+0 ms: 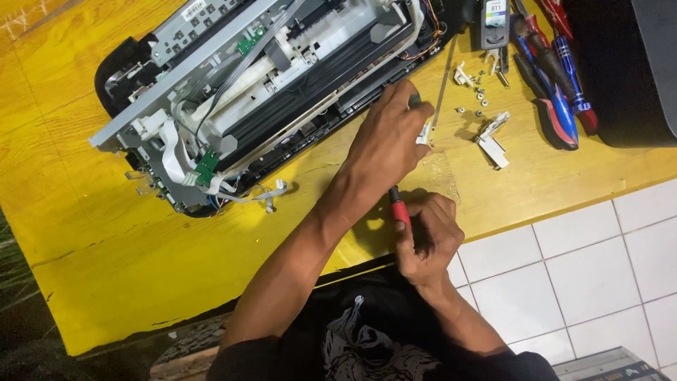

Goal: The person uses a screwdriver to tighten screws on the internal components of a disassembled electronic device. They manipulate wires and small parts within the device's chassis while working on a yellow table.

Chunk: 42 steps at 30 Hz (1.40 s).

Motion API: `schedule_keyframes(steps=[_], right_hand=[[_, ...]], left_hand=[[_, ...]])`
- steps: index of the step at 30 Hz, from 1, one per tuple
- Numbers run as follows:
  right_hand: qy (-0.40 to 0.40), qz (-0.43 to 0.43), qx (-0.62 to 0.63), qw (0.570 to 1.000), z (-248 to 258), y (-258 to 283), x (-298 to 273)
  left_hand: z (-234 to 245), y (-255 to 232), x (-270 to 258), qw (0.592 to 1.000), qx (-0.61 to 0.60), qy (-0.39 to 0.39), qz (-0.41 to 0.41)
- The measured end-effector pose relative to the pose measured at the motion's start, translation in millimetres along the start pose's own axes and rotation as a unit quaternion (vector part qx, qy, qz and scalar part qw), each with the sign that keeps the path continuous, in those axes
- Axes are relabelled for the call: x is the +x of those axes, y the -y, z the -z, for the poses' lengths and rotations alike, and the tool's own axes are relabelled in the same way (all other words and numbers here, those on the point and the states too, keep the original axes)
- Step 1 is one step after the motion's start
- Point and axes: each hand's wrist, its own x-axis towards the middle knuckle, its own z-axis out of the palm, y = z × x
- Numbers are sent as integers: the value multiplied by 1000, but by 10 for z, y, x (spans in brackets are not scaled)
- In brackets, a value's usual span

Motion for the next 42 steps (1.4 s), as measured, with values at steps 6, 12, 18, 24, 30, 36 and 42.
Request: schedule_keyframes(steps=[6,12,18,24,30,36,42], right_hand=[[-10,18,0,1000,7,-33,-54],[20,60,-62,996,-34,-55,-80],[35,93,-80,992,-18,-38,-39],[58,89,-136,985,-54,77,37],[60,105,-153,981,-63,79,73],[73,94,-190,974,-83,23,20],[85,46,-189,977,-109,197,82]], left_hand=[[-114,126,-174,998,14,-58,-21],[85,61,-287,990,17,-117,-73],[-58,229,-325,1000,10,26,2],[44,73,-246,997,-22,-76,-4],[-31,-62,-239,984,-14,-174,-45],[132,-157,-93,981,-63,-145,-108],[125,-404,-97,993,51,-50,-98]])
